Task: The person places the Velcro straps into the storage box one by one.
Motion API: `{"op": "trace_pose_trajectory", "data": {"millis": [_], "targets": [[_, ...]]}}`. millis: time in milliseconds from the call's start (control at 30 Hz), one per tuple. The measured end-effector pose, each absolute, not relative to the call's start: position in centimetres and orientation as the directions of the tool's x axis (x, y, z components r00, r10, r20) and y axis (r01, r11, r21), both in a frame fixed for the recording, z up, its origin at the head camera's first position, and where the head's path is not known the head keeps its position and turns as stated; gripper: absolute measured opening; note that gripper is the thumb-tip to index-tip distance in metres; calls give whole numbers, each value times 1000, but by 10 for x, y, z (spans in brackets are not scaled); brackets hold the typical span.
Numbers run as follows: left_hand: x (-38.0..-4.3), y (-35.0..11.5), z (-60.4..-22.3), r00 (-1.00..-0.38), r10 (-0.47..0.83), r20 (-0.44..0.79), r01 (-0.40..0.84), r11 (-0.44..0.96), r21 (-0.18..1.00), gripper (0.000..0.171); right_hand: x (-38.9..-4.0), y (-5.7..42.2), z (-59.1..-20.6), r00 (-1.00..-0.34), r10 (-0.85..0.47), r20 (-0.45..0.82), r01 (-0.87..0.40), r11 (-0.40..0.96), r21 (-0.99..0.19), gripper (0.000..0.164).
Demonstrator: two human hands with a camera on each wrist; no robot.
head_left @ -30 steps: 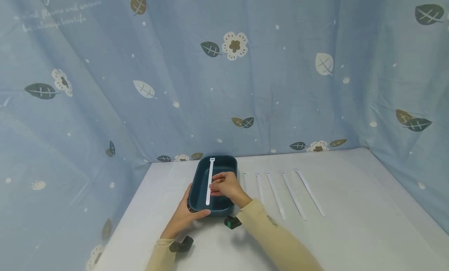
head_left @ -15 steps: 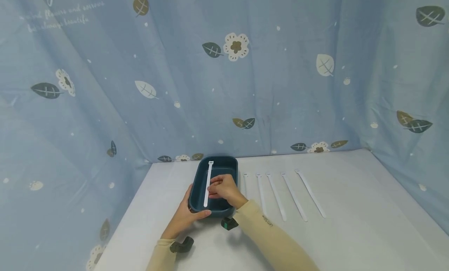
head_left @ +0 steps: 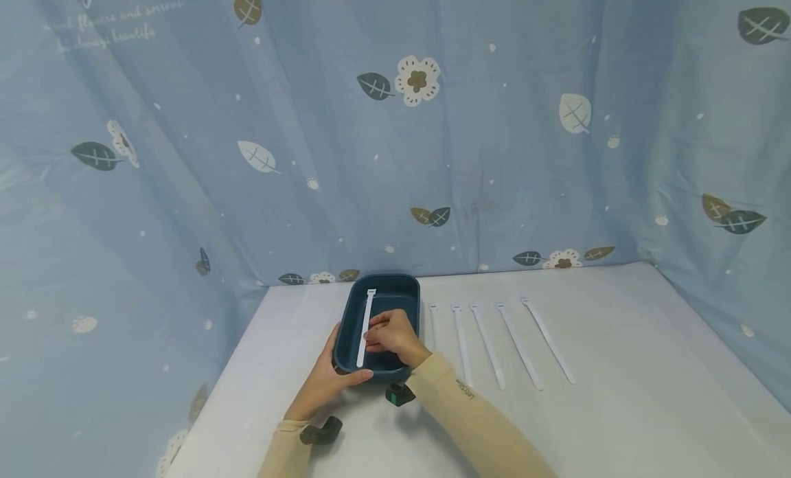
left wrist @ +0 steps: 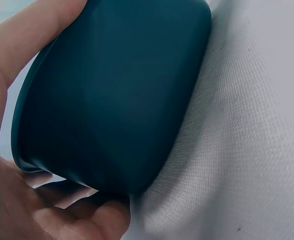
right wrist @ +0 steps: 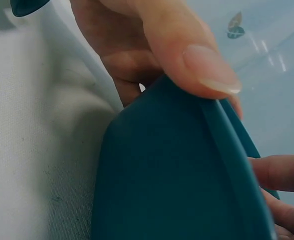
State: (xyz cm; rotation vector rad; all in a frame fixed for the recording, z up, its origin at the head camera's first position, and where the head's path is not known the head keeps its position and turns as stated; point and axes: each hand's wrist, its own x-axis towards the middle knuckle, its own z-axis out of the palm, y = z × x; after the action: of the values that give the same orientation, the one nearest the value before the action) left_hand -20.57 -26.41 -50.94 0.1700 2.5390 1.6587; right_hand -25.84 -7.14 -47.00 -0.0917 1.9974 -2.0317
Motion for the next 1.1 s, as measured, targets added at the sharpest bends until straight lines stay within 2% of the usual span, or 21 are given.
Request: {"op": "trace_pose_trajectory", "data": {"millis": [1100], "targets": [[-204,-264,-508,-989,146,-10,53,417,907,120,-264,-81,-475,-950,-250,-188,175,74,-982,31]]}}
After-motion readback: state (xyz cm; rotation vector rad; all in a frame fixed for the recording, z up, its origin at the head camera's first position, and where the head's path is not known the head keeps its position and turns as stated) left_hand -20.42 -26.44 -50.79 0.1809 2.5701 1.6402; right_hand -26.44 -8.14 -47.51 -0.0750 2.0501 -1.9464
